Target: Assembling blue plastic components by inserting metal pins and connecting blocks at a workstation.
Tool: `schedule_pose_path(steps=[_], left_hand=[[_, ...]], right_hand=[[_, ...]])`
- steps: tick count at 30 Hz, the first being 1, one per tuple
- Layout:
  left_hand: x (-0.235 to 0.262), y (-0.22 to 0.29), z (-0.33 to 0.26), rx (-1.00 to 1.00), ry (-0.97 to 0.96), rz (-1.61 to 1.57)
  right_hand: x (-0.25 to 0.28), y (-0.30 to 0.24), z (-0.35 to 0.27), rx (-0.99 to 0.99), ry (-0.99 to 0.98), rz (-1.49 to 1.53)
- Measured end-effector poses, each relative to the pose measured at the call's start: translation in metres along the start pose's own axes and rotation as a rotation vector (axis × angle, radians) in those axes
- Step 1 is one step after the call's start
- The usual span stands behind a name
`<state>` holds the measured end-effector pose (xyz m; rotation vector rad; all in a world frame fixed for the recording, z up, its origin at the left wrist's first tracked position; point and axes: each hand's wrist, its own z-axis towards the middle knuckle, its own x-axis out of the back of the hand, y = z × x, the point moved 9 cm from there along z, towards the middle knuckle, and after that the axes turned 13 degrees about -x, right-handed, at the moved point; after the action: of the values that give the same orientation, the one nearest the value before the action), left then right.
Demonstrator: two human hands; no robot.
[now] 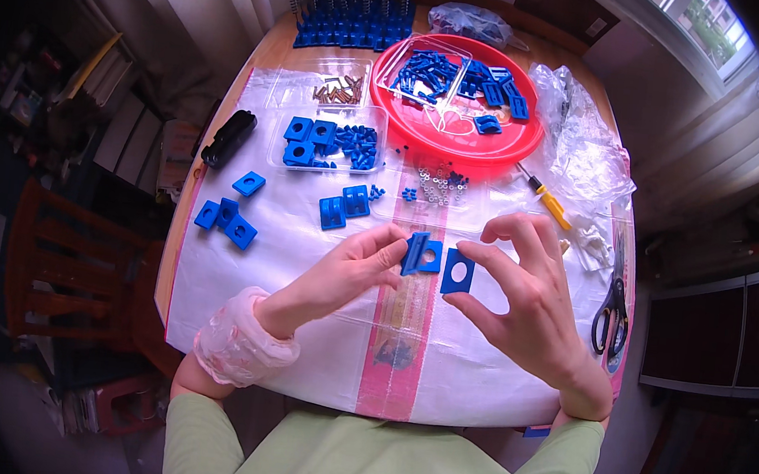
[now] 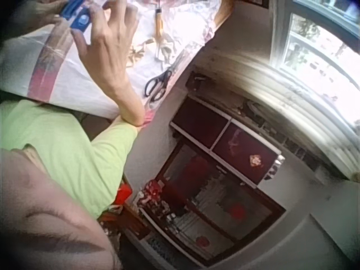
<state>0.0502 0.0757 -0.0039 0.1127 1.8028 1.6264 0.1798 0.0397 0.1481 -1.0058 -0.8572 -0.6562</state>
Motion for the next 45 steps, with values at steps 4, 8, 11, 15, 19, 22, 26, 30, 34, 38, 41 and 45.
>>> schedule_pose_path(steps=[4,8,11,15,19,22,26,30,34,38,41,45], left_hand=[[-0.028,-0.034,-0.014,0.164,-0.005,-0.604],[-0.04,-0.053,-0.021,0.213,0.018,-0.726],[-0.045,-0.054,-0.021,0.226,0.015,-0.745],[-0.042,-0.059,-0.02,0.199,-0.014,-0.772],[-0.039,-0.058,-0.02,0.197,-0.016,-0.725],[-0.037,-0.06,-0.02,0.222,0.041,-0.714],[-0.037,-0.06,-0.02,0.233,0.053,-0.721],[-0.036,-0.062,-0.02,0.233,0.039,-0.783],[-0.034,-0.067,-0.022,0.245,0.059,-0.802],[-0.034,-0.067,-0.022,0.244,0.061,-0.8],[-0.035,-0.065,-0.021,0.237,0.06,-0.793],[-0.034,-0.066,-0.021,0.234,0.059,-0.783]], right_hand=[[-0.007,-0.002,0.0,0.007,-0.013,-0.005],[-0.019,-0.002,0.0,0.015,-0.056,-0.027],[-0.026,0.0,0.0,0.016,-0.081,-0.044],[-0.036,0.001,0.001,0.02,-0.121,-0.08],[-0.042,0.002,0.003,0.01,-0.148,-0.088],[-0.045,0.003,0.004,-0.001,-0.139,-0.081],[-0.049,0.004,0.005,-0.001,-0.141,-0.083],[-0.052,0.004,0.006,0.0,-0.158,-0.09],[-0.052,0.003,0.006,0.005,-0.162,-0.092],[-0.052,0.003,0.005,0.008,-0.166,-0.087],[-0.053,0.003,0.005,0.012,-0.166,-0.088],[-0.053,0.002,0.005,0.028,-0.17,-0.088]])
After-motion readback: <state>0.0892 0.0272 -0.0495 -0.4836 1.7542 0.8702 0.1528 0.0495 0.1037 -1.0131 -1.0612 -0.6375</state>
